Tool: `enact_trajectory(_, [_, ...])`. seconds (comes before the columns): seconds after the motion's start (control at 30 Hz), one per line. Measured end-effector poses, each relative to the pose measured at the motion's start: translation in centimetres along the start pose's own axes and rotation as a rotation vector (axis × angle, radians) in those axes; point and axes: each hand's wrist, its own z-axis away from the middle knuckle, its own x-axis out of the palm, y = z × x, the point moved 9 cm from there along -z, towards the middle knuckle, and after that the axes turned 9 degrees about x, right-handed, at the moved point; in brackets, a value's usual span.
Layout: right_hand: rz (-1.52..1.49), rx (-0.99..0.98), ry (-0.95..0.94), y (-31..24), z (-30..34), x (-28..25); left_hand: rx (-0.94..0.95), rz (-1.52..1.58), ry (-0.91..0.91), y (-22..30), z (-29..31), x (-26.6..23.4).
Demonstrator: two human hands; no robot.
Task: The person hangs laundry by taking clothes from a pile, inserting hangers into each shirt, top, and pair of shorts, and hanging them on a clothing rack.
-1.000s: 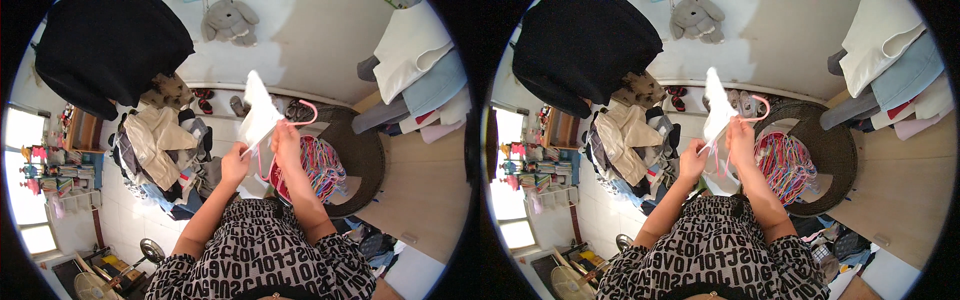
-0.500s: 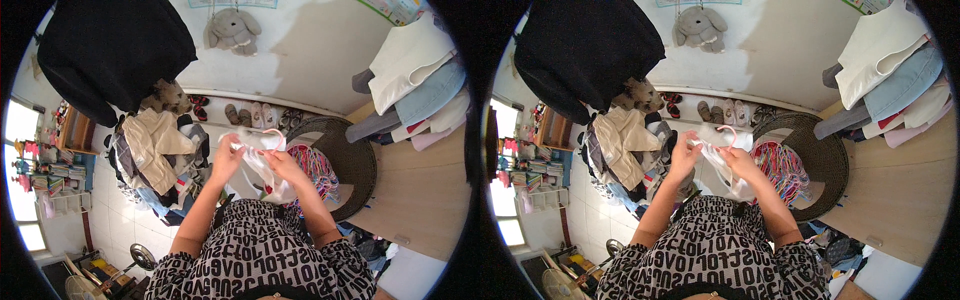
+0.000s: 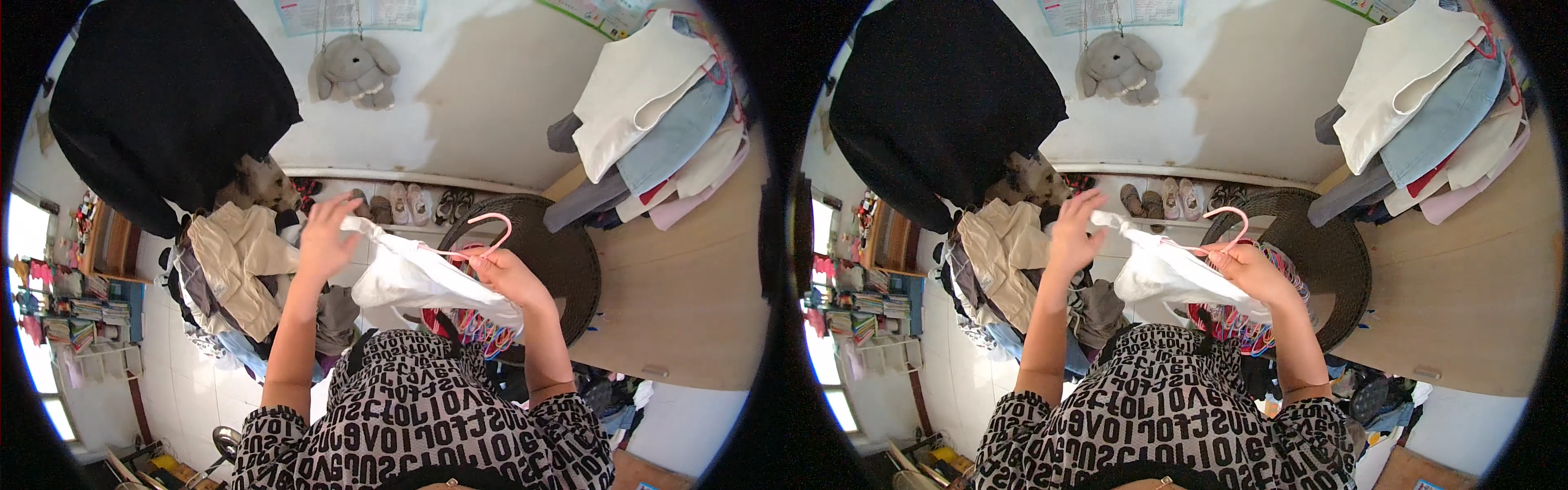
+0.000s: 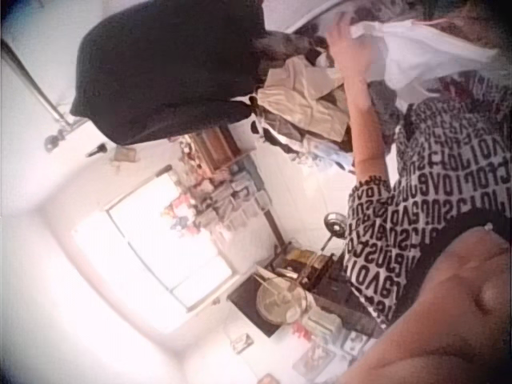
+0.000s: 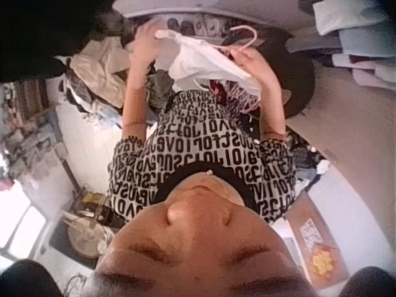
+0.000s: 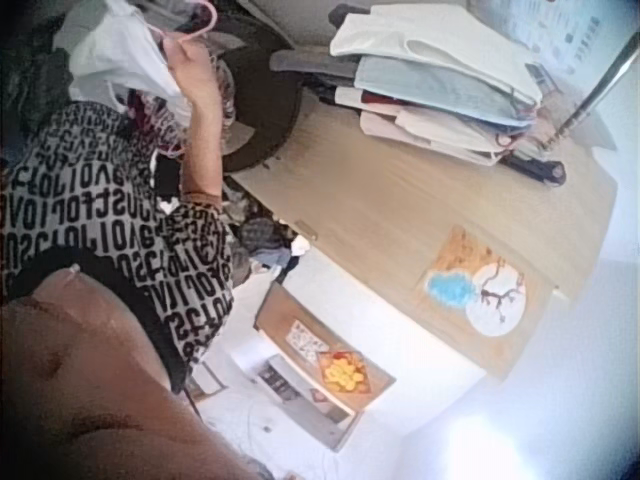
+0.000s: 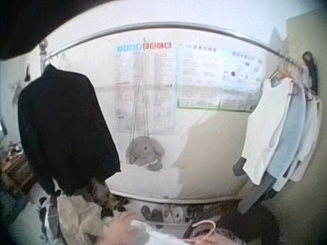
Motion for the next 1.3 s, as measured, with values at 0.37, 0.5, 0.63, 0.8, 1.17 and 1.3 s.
enact_trajectory(0.37, [0.193, -0.479, 0.407, -7.9, 5.7, -5.7, 0.409, 0.173, -0.054, 7.8, -4.1, 2.5])
enact_trajectory(0.5, [0.310, -0.384, 0.623, -7.5, 8.6, -9.2, 0.358, 0.209, 0.026, 8.7, -6.8, 0.4])
enact_trajectory(0.63, [0.649, -0.417, 0.671, -9.6, 10.8, -9.9, 0.282, 0.319, 0.111, 9.0, -9.5, -0.3])
enact_trajectory(0.8, [0.430, -0.630, 1.179, -16.1, 18.8, -18.0, 0.174, 0.752, 0.247, 9.8, -14.6, 0.3])
enact_trajectory(1.17, [0.950, -0.435, 1.969, -35.9, 25.7, -30.1, 0.145, 0.950, 0.012, 17.4, -14.3, 1.2])
enact_trajectory(1.3, [1.135, -0.279, 1.921, -35.9, 22.5, -34.6, 0.140, 0.835, -0.041, 14.0, -11.3, 0.5])
